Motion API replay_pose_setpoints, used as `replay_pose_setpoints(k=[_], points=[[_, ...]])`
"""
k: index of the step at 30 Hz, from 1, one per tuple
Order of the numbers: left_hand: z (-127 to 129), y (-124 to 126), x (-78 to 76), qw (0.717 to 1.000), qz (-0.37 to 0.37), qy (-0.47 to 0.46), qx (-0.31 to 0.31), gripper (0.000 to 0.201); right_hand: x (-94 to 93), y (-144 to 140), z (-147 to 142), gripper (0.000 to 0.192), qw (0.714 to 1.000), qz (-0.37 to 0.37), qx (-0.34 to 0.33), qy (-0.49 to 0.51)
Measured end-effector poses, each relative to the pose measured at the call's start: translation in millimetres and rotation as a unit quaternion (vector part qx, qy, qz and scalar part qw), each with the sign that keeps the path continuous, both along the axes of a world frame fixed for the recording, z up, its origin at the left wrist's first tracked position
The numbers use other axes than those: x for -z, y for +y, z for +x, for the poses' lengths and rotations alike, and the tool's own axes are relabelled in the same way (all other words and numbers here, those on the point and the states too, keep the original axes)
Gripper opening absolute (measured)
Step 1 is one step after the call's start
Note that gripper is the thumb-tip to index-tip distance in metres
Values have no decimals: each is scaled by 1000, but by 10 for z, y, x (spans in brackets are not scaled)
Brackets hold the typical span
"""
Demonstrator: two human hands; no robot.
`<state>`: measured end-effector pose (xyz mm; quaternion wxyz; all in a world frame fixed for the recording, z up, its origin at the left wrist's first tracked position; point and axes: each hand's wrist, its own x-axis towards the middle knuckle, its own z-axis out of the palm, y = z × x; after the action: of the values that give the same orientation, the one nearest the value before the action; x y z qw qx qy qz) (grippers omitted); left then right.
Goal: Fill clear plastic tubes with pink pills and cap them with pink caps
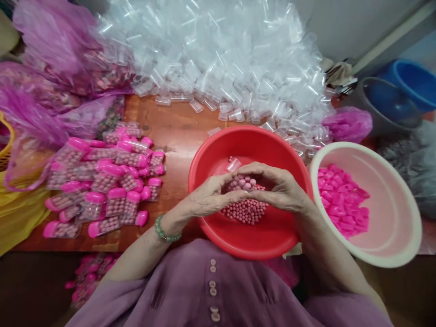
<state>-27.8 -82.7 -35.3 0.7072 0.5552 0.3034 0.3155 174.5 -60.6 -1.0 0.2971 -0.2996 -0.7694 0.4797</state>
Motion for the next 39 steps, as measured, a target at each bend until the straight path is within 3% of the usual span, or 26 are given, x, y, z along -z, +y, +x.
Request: replay_pose_setpoints(k=[3,8,13,19,22,25,30,33,39], points=[[-4,16,21,1000,-12,2,-7,36,20,10,-4,32,1000,-2,19,0],[-17,51,42,995,-77,-64,-30,33,75,4,5,20,995,-65,61,50],[-17,64,31,983,-124,-104,-81,29,56,-20,61,27,993,-62,96,1],[-40,-12,-148,992,-18,-69,-105,18,-59,-10,87,28,996,-5,88,-14],[-36,-8,-160,993,14,-62,-104,17,-56,-2,64,26,996,8,91,2],[-40,33,-112,992,16,-61,-107,20,-6,-1,48,25,994,-1,96,44],[-43,88,-73,992,2,-68,-108,24,68,-10,28,45,991,1,86,99],[-28,109,-79,993,3,-70,-97,22,61,-3,10,52,994,30,75,73],[-7,125,-81,993,-4,-57,-99,23,12,73,-35,40,995,72,76,0]])
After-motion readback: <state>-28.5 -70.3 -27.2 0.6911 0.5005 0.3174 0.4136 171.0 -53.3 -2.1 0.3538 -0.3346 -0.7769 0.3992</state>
